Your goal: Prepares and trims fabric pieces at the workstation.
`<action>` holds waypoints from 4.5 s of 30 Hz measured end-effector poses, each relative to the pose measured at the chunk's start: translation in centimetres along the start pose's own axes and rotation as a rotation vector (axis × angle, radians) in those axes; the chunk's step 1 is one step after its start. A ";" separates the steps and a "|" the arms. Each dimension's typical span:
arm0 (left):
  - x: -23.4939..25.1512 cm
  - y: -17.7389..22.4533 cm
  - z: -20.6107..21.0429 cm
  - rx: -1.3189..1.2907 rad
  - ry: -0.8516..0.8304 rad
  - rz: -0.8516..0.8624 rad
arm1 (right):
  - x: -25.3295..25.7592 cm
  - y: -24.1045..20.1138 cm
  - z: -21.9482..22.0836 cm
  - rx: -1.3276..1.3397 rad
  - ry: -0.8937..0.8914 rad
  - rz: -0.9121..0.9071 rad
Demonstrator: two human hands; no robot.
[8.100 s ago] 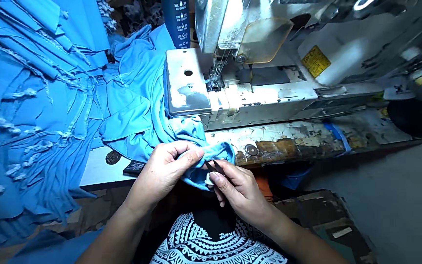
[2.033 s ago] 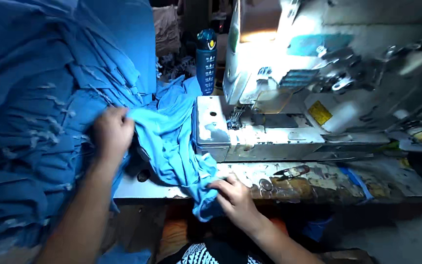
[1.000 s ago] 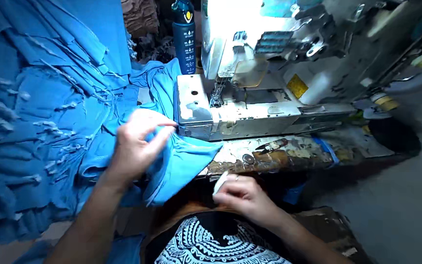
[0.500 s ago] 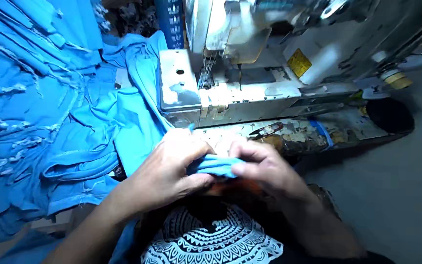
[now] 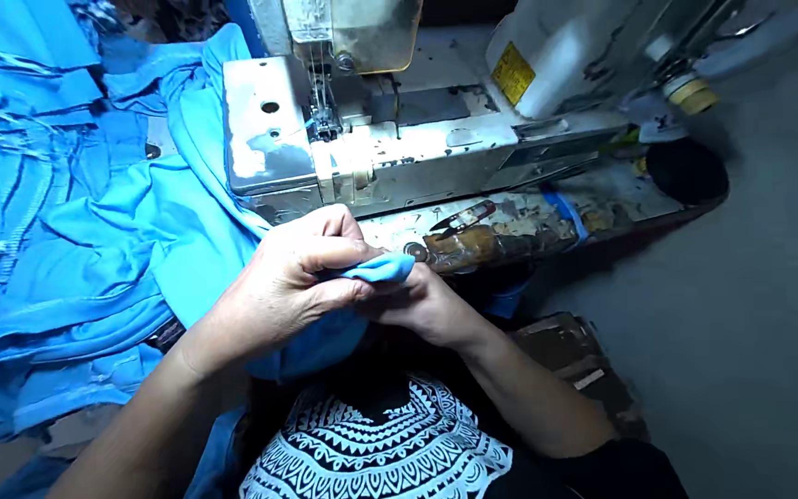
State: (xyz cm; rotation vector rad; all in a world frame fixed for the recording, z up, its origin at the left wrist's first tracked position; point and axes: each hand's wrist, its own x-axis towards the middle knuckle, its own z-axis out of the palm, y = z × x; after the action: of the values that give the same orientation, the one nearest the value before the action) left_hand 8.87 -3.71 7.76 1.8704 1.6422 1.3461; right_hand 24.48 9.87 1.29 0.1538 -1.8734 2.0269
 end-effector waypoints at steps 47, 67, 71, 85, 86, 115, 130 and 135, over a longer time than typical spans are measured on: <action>-6.5 1.9 4.9 -0.351 0.236 -0.399 | -4.2 -1.7 3.2 -0.790 0.313 -0.382; -3.2 0.6 8.6 -0.341 0.103 -0.536 | -6.9 0.1 -0.4 -0.927 0.424 -0.327; -3.4 0.3 8.4 -0.299 0.110 -0.501 | -6.3 0.6 -0.1 -0.933 0.424 -0.339; -4.6 0.3 3.8 -0.761 0.277 -0.410 | -4.7 1.6 0.6 -0.406 0.491 0.074; -4.5 0.9 2.0 -0.881 0.333 -0.369 | -4.9 2.2 0.4 -0.541 0.504 0.077; 7.1 -3.7 -8.3 0.774 0.269 -0.123 | 5.7 -0.5 -0.5 0.378 0.282 0.218; 12.6 -15.7 -10.7 0.820 0.214 -0.065 | 8.6 0.7 0.1 0.124 0.258 0.103; 8.3 -3.7 -9.6 0.836 0.098 -0.113 | 5.1 0.4 -1.1 -0.418 0.358 -0.209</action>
State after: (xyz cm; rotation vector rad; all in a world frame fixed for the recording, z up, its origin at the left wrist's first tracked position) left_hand -1.72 1.59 13.55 2.0663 2.5847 0.7456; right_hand 19.83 11.89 2.48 -0.1145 -1.9048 1.3837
